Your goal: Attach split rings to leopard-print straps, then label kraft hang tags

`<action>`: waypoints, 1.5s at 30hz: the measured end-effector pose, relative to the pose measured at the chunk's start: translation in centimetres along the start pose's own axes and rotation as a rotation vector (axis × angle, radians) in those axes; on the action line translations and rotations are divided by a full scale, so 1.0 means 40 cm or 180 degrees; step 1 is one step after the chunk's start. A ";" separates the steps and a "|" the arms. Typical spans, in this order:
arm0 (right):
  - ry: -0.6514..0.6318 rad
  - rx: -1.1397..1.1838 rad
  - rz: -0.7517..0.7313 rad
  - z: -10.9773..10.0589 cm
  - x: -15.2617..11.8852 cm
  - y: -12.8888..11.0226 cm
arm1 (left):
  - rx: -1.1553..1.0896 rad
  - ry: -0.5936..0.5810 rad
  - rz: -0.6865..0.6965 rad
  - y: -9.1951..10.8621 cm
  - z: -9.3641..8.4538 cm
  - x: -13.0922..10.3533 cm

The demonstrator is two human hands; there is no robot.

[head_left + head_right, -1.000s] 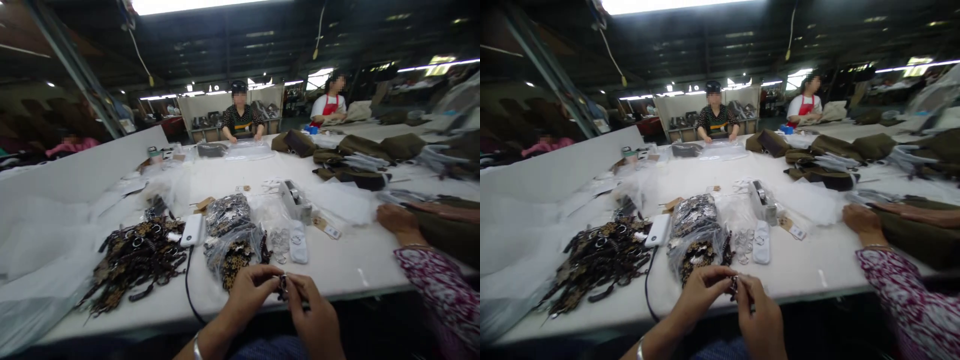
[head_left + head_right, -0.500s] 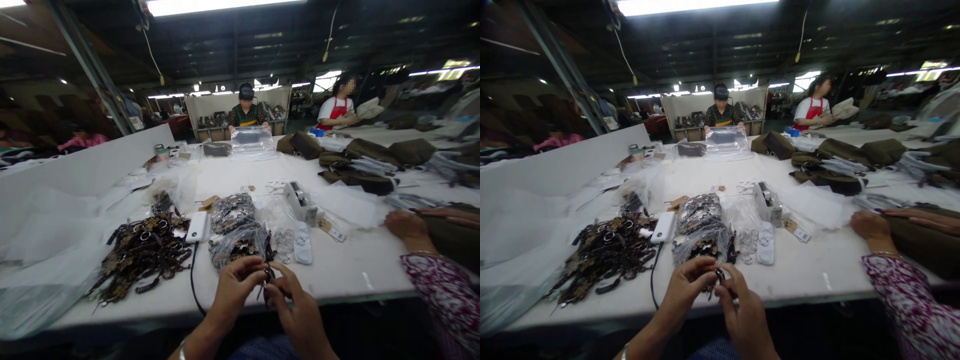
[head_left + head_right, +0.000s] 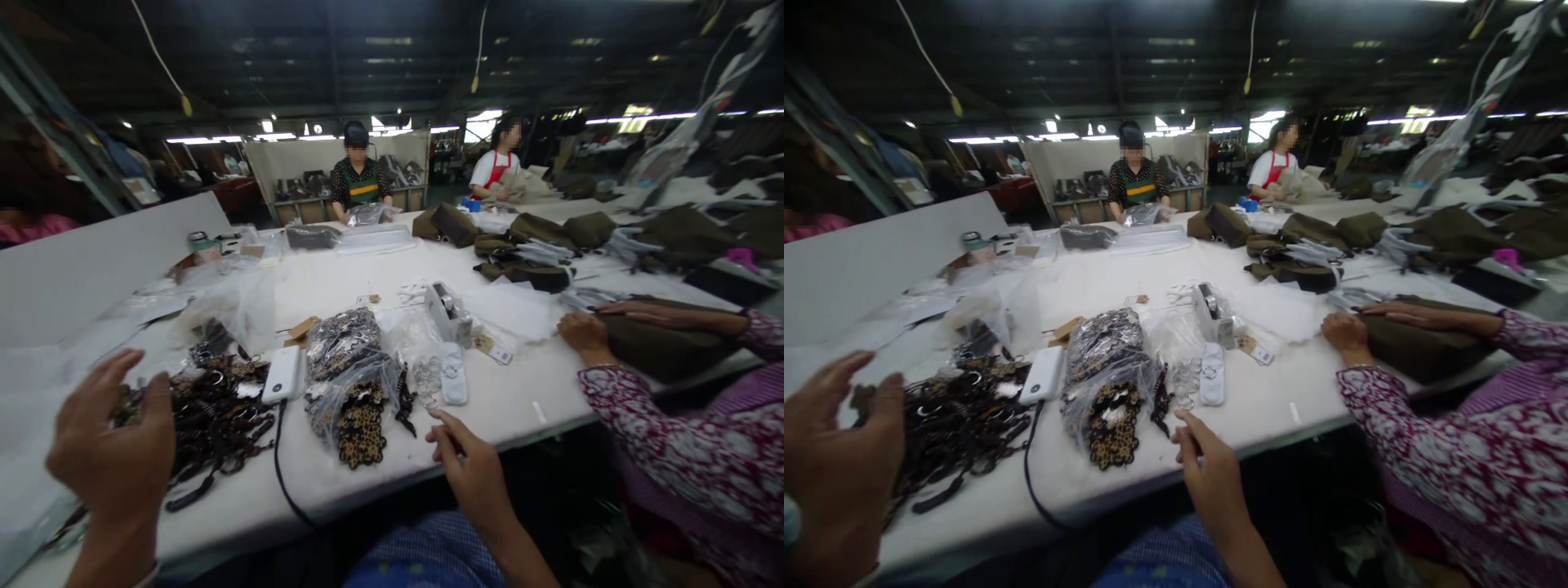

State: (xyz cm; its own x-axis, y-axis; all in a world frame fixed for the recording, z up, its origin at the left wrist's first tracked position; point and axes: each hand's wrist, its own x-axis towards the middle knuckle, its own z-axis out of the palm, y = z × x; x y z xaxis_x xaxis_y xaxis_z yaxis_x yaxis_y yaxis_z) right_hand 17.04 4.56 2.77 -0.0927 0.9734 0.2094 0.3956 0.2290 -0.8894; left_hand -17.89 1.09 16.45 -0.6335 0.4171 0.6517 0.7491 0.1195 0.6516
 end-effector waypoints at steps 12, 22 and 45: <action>-0.0401 -0.1778 -0.0247 0.114 0.057 0.062 | -0.1350 -0.3601 -0.0510 0.062 0.294 -0.408; -0.0212 -0.0317 -0.0146 0.065 0.020 0.049 | -0.1931 -0.4137 -0.2251 0.042 0.349 -0.472; -0.0455 -0.1061 -0.0279 0.036 -0.003 0.205 | 0.1729 -0.0091 -0.0759 -0.415 -0.153 -0.244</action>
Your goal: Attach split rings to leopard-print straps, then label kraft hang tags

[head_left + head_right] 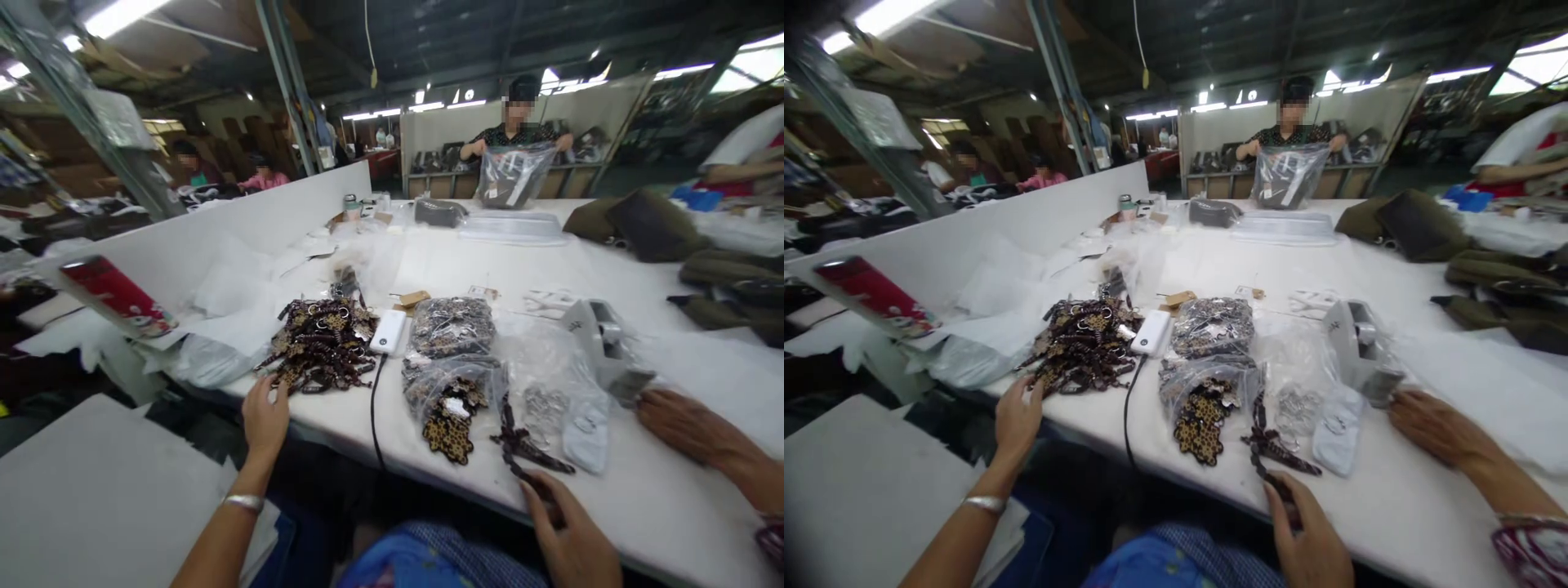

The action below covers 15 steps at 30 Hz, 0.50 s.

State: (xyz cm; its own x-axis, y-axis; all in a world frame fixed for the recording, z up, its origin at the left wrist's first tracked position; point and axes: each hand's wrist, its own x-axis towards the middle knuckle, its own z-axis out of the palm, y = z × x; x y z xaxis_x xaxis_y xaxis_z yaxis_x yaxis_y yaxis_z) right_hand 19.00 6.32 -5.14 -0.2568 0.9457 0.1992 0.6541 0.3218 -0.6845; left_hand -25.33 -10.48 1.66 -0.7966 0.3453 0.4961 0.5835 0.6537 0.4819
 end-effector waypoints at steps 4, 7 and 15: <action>0.0044 0.0099 -0.0075 0.003 -0.003 -0.001 | 0.0028 -0.0437 0.0133 -0.048 0.012 -0.043; 0.0062 0.0178 -0.0093 0.007 -0.009 0.000 | -0.0067 -0.0519 0.0242 -0.029 0.006 -0.014; 0.0098 0.0184 -0.0276 0.032 -0.009 0.039 | -0.0464 -0.0115 0.0336 0.139 -0.012 0.282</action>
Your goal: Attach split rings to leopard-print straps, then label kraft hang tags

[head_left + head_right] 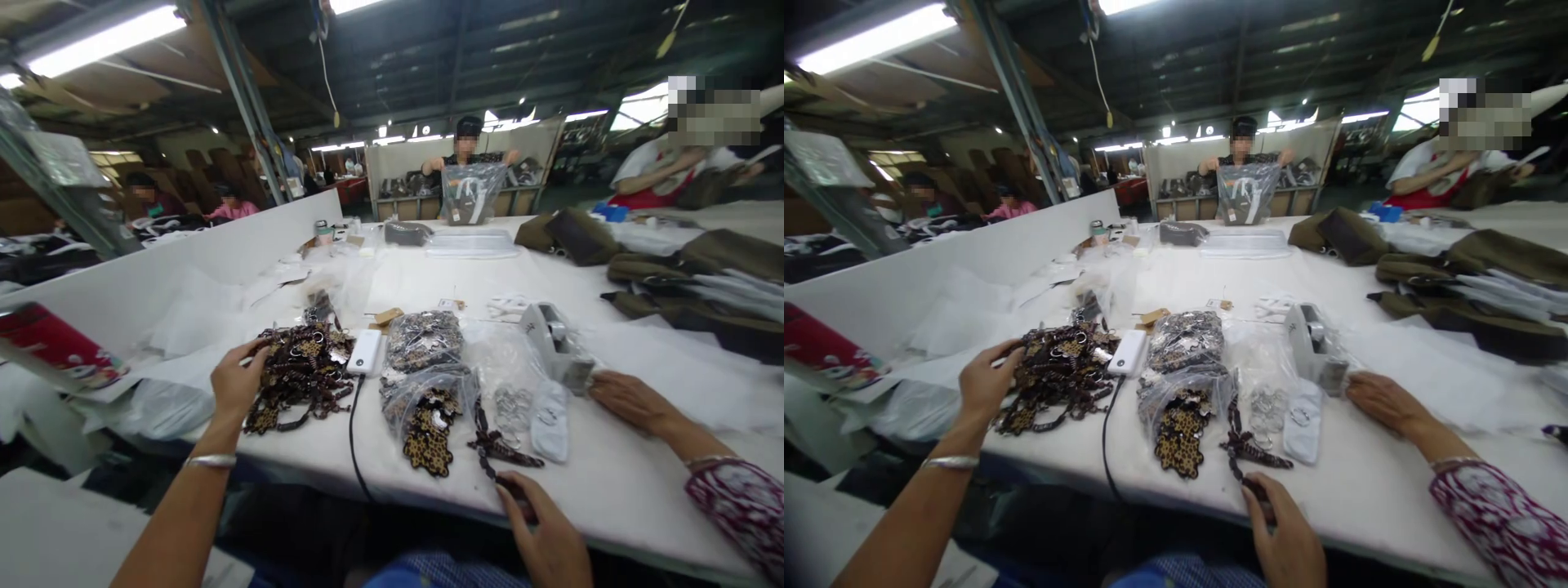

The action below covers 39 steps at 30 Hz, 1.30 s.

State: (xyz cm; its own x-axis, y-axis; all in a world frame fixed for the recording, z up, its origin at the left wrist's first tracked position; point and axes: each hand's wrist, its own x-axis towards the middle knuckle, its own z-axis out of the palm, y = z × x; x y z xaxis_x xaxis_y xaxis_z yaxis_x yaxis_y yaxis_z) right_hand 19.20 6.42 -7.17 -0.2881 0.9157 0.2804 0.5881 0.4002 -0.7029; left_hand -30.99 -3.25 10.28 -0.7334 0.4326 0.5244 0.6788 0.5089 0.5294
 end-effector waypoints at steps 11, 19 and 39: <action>0.0071 0.0474 0.0309 -0.020 0.003 -0.081 | -0.1511 -0.1310 -0.0252 0.237 0.100 -0.228; 0.0079 0.0901 0.0450 -0.044 -0.016 -0.145 | -0.2326 -0.3862 -0.0056 0.438 0.227 -0.551; 0.0237 0.0648 0.0255 -0.101 -0.005 -0.116 | -0.0528 -0.3186 0.3234 0.703 0.415 -0.634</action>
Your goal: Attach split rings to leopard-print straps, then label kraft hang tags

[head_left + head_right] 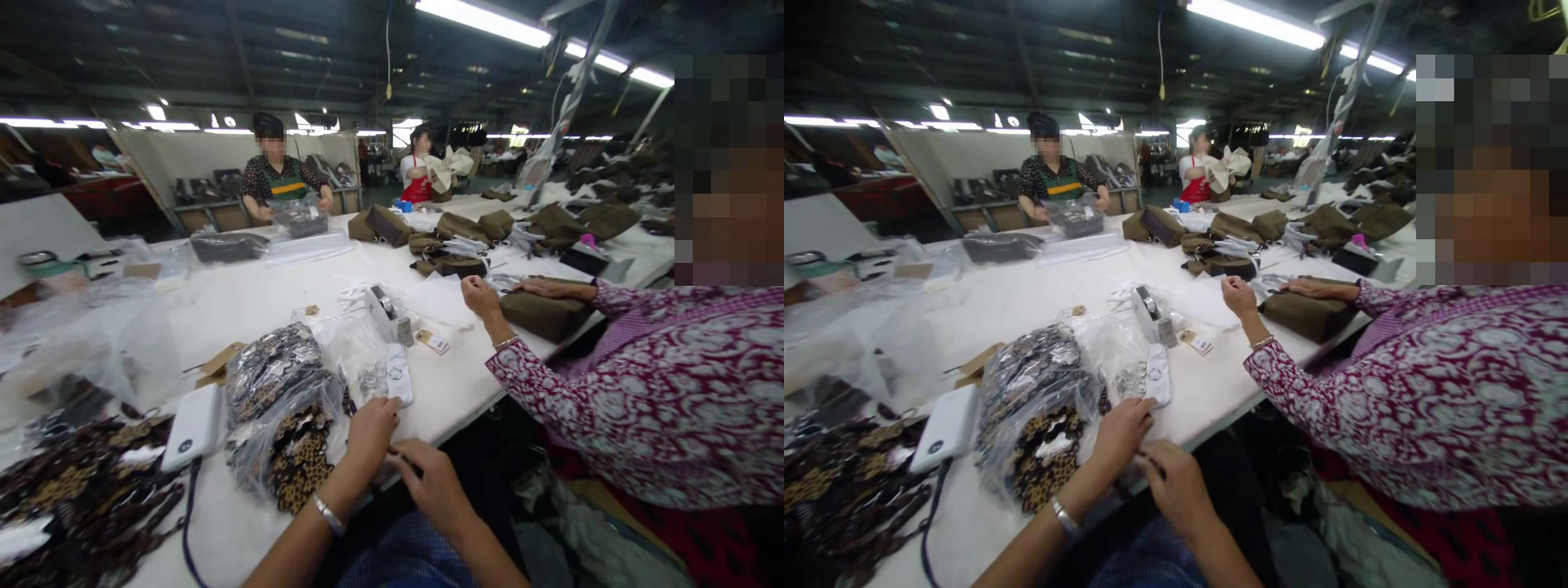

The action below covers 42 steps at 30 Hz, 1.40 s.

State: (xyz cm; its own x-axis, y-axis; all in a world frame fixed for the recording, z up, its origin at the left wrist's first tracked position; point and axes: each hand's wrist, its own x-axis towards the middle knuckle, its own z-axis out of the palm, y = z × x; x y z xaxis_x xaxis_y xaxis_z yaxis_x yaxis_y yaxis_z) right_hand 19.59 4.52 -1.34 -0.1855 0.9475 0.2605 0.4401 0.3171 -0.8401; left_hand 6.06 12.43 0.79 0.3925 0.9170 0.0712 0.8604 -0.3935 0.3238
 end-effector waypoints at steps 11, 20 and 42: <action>0.0543 -0.1262 0.0720 -0.027 0.362 0.112 | -0.0164 0.0302 0.0519 -0.038 0.014 -0.018; 0.0579 -0.0573 0.1004 -0.026 0.369 0.150 | -0.0504 0.0917 -0.0153 -0.133 -0.068 0.114; 0.0990 0.2745 0.1252 -0.070 0.042 -0.076 | -0.4175 0.0091 -0.1087 0.050 -0.075 -0.097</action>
State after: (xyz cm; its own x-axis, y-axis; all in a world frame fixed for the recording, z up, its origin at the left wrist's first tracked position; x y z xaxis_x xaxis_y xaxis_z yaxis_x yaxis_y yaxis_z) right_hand 20.39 5.27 2.97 0.1292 0.9865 -0.1011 -0.3908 -0.0430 -0.9195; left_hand 5.30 8.30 4.00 0.2029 0.9628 -0.1787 -0.0343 0.1894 0.9813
